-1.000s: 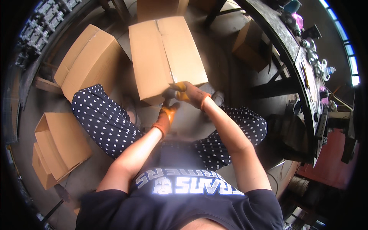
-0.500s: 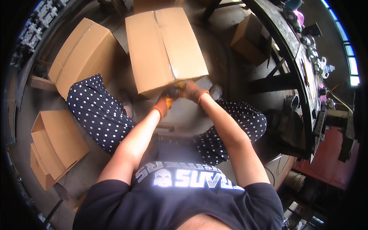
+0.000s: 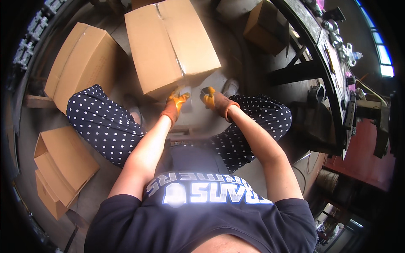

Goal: The person folds several cardboard boxes and secures them with tape using a tape dispenser while sitting on the floor, then walks over to move a metal cage.

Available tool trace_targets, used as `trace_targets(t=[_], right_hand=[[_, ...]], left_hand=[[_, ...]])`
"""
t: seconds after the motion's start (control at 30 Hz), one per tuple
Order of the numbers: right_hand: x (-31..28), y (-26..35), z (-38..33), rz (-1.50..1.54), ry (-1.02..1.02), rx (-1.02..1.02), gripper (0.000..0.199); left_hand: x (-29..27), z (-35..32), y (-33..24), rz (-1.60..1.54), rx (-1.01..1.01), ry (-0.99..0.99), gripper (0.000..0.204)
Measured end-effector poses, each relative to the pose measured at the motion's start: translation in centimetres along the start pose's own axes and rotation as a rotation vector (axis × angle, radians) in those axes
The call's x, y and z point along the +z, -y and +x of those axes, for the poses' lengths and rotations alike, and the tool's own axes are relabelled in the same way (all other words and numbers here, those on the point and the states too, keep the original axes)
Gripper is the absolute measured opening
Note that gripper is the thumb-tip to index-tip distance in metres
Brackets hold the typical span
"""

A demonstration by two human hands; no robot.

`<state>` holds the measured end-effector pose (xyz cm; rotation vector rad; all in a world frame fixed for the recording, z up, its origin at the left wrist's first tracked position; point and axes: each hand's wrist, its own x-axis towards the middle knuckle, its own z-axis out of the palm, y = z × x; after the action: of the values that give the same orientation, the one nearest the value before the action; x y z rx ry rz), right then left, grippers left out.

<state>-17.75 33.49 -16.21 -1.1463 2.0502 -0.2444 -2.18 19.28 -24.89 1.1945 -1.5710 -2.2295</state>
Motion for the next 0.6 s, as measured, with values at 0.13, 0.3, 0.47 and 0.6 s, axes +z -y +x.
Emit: trace_targets(t=[0.13, 0.3, 0.47, 0.6], right_hand=[[-0.3, 2.9, -1.3, -0.003, -0.161, -0.028, 0.022], [-4.3, 10.1, -2.3, -0.305, -0.133, 0.041, 0.019], [-3.3, 10.7, 0.2, -0.499, -0.201, 0.046, 0.018], [-2.1, 9.9, 2.1, -0.522, -0.223, 0.034, 0.02]], left_hand=[[-0.6, -1.1, -1.7, -0.072, -0.126, 0.016, 0.034], [-1.3, 1.6, 0.5, 0.004, -0.092, -0.08, 0.026], [-0.4, 1.3, -0.9, 0.341, 0.077, -0.06, 0.027], [-0.6, 2.2, -0.1, 0.467, 0.157, -0.163, 0.023]])
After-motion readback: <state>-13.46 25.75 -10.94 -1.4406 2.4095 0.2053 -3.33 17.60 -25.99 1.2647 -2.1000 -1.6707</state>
